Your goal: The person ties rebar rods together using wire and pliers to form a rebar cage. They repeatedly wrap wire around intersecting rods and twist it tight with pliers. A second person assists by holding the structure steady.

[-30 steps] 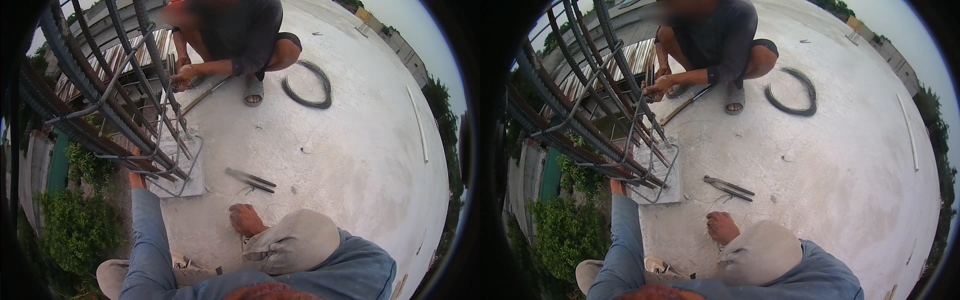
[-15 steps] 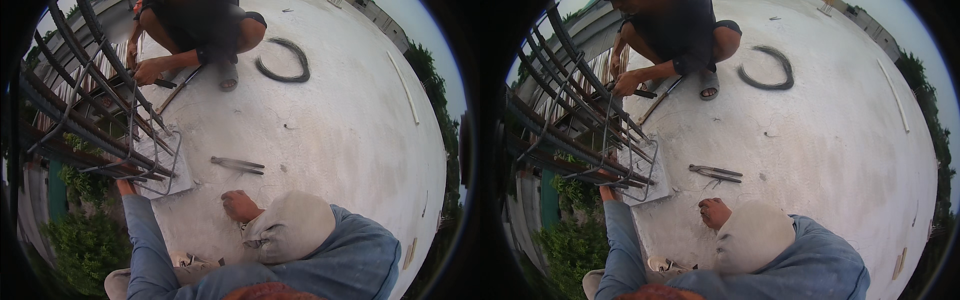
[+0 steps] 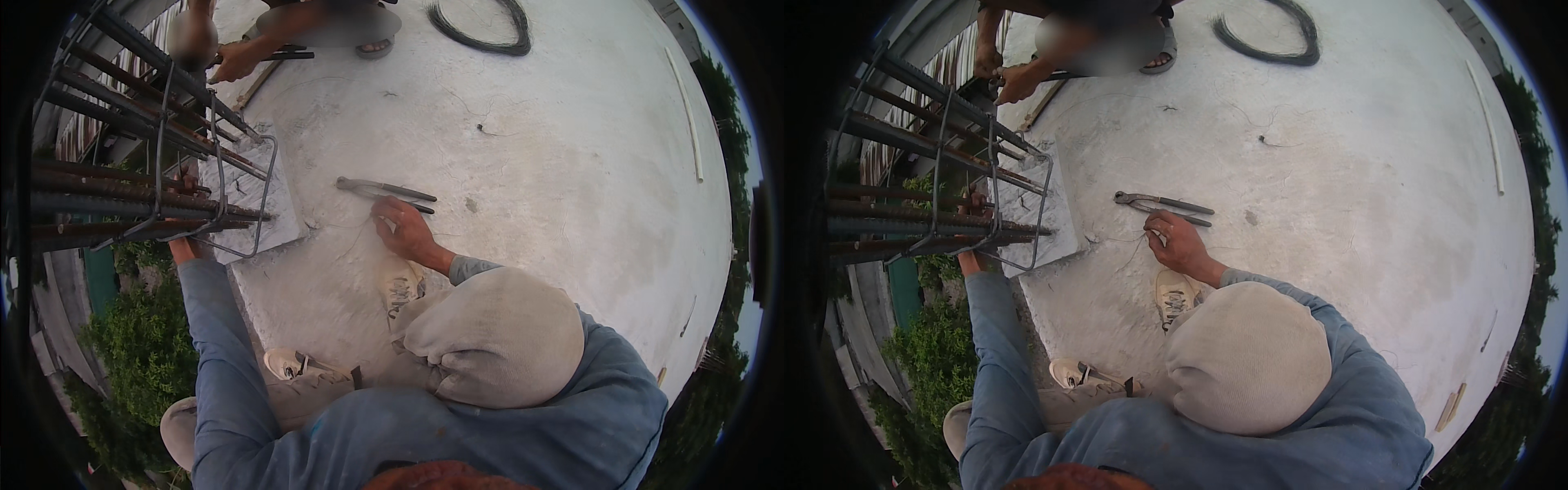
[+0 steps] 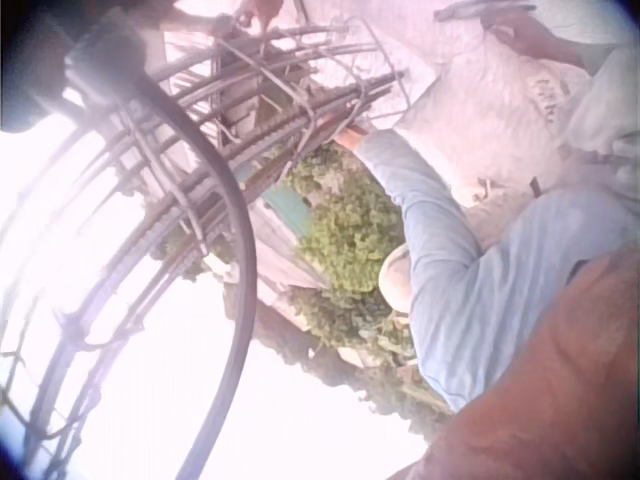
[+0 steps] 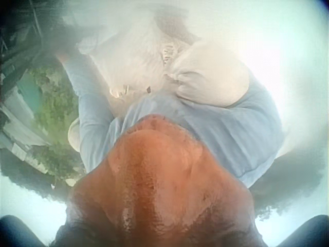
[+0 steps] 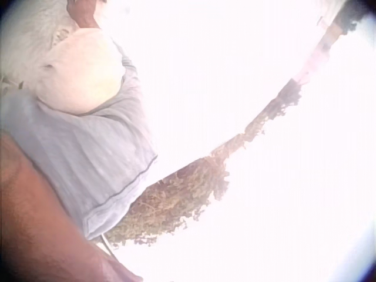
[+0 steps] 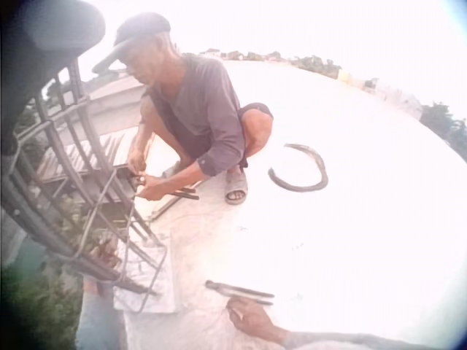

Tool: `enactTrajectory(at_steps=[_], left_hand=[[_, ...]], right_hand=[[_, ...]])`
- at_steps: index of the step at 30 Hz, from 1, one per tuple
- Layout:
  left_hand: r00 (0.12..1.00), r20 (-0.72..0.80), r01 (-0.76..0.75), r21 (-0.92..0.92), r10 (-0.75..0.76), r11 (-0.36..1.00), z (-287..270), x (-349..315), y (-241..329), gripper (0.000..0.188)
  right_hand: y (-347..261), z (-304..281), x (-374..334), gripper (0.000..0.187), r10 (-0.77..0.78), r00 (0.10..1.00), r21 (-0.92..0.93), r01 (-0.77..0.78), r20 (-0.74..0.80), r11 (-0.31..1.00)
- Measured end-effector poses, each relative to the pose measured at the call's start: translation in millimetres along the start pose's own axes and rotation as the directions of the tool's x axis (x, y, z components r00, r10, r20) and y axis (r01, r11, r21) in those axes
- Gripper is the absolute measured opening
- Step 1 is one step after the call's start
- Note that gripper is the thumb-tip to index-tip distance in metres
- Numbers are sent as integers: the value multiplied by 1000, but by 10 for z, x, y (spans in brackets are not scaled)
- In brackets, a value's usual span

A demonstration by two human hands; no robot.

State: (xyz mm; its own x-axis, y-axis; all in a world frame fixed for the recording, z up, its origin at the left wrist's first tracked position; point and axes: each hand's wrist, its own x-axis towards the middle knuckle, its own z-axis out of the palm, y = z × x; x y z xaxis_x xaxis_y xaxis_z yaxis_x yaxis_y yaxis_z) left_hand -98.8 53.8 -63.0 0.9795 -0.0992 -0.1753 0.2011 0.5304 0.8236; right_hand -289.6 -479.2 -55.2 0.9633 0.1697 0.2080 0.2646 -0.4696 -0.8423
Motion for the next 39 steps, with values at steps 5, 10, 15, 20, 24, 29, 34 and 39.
enactTrajectory(at_steps=[5, 10, 15, 20, 24, 29, 34, 39], left_hand=[[979, 201, -7, -59, 19, 998, -56, 94, -32, 42], [978, 207, 19, -108, 3, 994, -25, 34, -48, 39], [997, 64, -50, -13, 50, 999, 366, -115, 13, 34], [944, -306, -94, 116, 125, 989, 836, -266, -22, 24], [959, -261, -109, 33, 114, 993, 760, -273, -36, 27], [992, -113, -55, 33, 59, 998, 359, -235, -3, 41], [983, -155, -114, -98, 99, 989, 392, -283, -62, 31], [971, -219, -123, -117, 96, 985, 592, -274, -42, 40]], right_hand=[[981, -937, 879, 22, 202, 855, -274, -364, -478, 890], [1565, -1816, 1240, 26, 302, 712, -284, -577, -634, 765], [1920, -2245, 1787, 33, 264, 782, -427, -551, -565, 717], [2317, -2511, 2647, 42, 283, 886, -605, -459, -367, 651], [2481, -2588, 3094, 47, 294, 916, -725, -397, -274, 562], [2756, -2717, 3303, 53, 439, 816, -685, -565, -377, 461], [3063, -2778, 3348, 70, 464, 828, -718, -527, -314, 455], [3133, -2825, 3255, 41, 287, 907, -860, -395, -308, 324]])
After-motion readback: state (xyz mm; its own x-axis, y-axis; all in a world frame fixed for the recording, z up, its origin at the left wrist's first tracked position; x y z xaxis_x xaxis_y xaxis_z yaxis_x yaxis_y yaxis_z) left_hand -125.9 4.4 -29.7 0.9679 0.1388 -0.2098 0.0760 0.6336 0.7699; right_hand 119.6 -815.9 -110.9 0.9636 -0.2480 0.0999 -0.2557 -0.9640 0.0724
